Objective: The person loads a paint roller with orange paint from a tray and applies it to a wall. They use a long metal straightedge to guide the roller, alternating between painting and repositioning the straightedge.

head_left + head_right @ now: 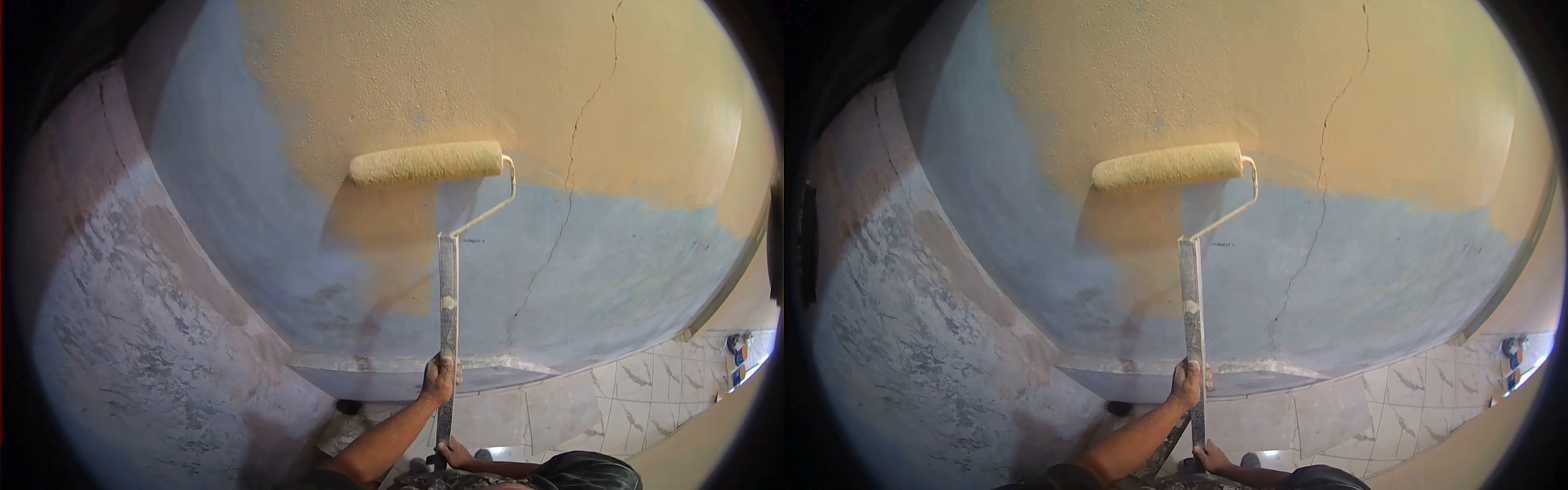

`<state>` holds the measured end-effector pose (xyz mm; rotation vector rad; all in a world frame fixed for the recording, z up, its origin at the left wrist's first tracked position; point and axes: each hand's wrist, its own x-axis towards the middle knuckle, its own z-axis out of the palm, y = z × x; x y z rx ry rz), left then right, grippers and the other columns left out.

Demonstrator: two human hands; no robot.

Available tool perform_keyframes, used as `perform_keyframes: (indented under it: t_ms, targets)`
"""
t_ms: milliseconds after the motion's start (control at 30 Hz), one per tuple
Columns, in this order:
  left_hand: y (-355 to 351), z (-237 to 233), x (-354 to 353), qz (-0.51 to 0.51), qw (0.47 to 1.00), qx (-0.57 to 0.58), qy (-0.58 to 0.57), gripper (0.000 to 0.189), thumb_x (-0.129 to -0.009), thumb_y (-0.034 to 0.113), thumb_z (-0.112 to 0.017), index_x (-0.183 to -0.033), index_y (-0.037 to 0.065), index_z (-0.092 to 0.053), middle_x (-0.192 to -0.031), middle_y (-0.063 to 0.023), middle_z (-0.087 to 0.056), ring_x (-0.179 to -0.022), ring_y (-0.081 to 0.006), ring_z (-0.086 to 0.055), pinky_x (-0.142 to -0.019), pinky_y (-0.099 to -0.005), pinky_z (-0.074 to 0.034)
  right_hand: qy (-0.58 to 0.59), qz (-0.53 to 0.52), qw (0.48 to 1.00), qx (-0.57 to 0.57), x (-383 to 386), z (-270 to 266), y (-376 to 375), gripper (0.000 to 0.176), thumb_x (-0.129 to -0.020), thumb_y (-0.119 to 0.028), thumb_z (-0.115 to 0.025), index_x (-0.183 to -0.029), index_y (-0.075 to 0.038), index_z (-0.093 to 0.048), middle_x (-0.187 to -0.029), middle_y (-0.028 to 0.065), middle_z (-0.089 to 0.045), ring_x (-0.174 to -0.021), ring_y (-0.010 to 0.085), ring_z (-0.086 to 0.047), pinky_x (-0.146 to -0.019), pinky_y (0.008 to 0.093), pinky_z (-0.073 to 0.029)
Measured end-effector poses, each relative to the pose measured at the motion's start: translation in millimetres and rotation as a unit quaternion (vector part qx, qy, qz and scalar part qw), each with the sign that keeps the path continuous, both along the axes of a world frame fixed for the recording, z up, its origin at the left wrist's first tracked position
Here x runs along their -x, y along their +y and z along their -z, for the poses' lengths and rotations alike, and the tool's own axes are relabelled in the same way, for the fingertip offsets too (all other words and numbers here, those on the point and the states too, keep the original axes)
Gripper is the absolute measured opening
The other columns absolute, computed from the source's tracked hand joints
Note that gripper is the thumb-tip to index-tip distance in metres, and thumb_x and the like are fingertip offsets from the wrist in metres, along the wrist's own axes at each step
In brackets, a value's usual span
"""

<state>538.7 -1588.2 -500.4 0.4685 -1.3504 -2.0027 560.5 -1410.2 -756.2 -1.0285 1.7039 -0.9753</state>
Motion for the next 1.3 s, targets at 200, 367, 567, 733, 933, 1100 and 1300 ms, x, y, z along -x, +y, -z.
perform_keyframes:
  t_ms: [200,367,567,733,933,1100,1300]
  targets:
    - [-42.8,-75.3,9.8,0.021,0.997,0.069,-0.005,0.063,-0.086,0.067,-0.052,-0.092,0.004,-0.051,-0.07,-0.004,-0.052,-0.057,-0.0129,-0.052,-0.052,-0.0289,-0.047,0.044,0.051,0.996,0.066,-1.4,-60.7,-53.7,0.052,-0.096,-0.051,-0.042,-0.112,-0.003,-0.052,-0.101,0.028,-0.06,-0.103,0.0461,-0.056,-0.085,0.0494,-0.044]
    - [-61.7,-86.4,10.4,0.043,0.995,0.087,-0.002,0.064,-0.085,0.068,-0.053,-0.092,0.004,-0.051,-0.07,-0.0035,-0.051,-0.056,-0.0119,-0.052,-0.052,-0.0279,-0.047,0.03,0.081,0.99,0.115,-4.6,-98.7,-75.3,0.049,-0.095,-0.048,-0.042,-0.109,-0.002,-0.053,-0.098,0.0292,-0.059,-0.099,0.0491,-0.054,-0.084,0.0502,-0.043]
    - [-28.9,10.9,-25.1,0.008,0.995,0.086,-0.045,0.065,-0.085,0.069,-0.051,-0.093,0.004,-0.05,-0.069,-0.003,-0.051,-0.057,-0.0118,-0.052,-0.053,-0.0275,-0.048,-0.052,0.076,0.996,0.011,-54.2,-26.3,-25.9,0.054,-0.095,-0.05,-0.043,-0.113,0.0,-0.053,-0.106,0.0248,-0.064,-0.103,0.0408,-0.059,-0.087,0.0457,-0.045]
    - [-18.6,25.0,-34.7,0.01,0.996,0.055,-0.07,0.062,-0.088,0.068,-0.047,-0.088,0.006,-0.051,-0.067,-0.0005,-0.049,-0.058,-0.0113,-0.052,-0.053,-0.0287,-0.045,-0.082,0.07,0.994,-0.011,-67.5,-20.1,-8.0,0.055,-0.095,-0.052,-0.043,-0.112,-0.001,-0.055,-0.1,0.0158,-0.067,-0.096,0.0298,-0.062,-0.087,0.0407,-0.046]
    - [-57.2,-66.3,6.4,0.05,0.986,0.159,-0.008,0.056,-0.093,0.06,-0.05,-0.095,0.004,-0.054,-0.074,-0.0013,-0.053,-0.064,-0.0118,-0.055,-0.059,-0.029,-0.048,-0.081,0.144,0.98,0.109,-26.8,-78.5,-41.1,0.051,-0.097,-0.052,-0.041,-0.097,-0.003,-0.055,-0.083,0.012,-0.063,-0.079,0.0235,-0.063,-0.072,0.0385,-0.05]
    - [-69.8,-213.2,38.2,0.101,0.968,0.213,0.088,0.049,-0.094,0.051,-0.055,-0.109,0.004,-0.051,-0.08,-0.0039,-0.054,-0.065,-0.0125,-0.054,-0.058,-0.0272,-0.048,0.035,0.212,0.961,0.177,13.2,-162.5,-68.7,0.056,-0.089,-0.055,-0.05,-0.089,0.0,-0.058,-0.076,0.0183,-0.061,-0.079,0.0348,-0.062,-0.071,0.044,-0.047]
    - [-72.4,-337.8,58.9,0.095,0.958,0.243,0.122,0.052,-0.094,0.05,-0.055,-0.114,0.003,-0.048,-0.081,-0.0065,-0.054,-0.067,-0.0123,-0.054,-0.059,-0.0277,-0.049,0.183,0.289,0.917,0.203,21.3,-317.0,-72.8,0.046,-0.078,-0.034,-0.07,-0.098,0.003,-0.052,-0.08,0.0231,-0.061,-0.079,0.0398,-0.063,-0.069,0.0453,-0.049]
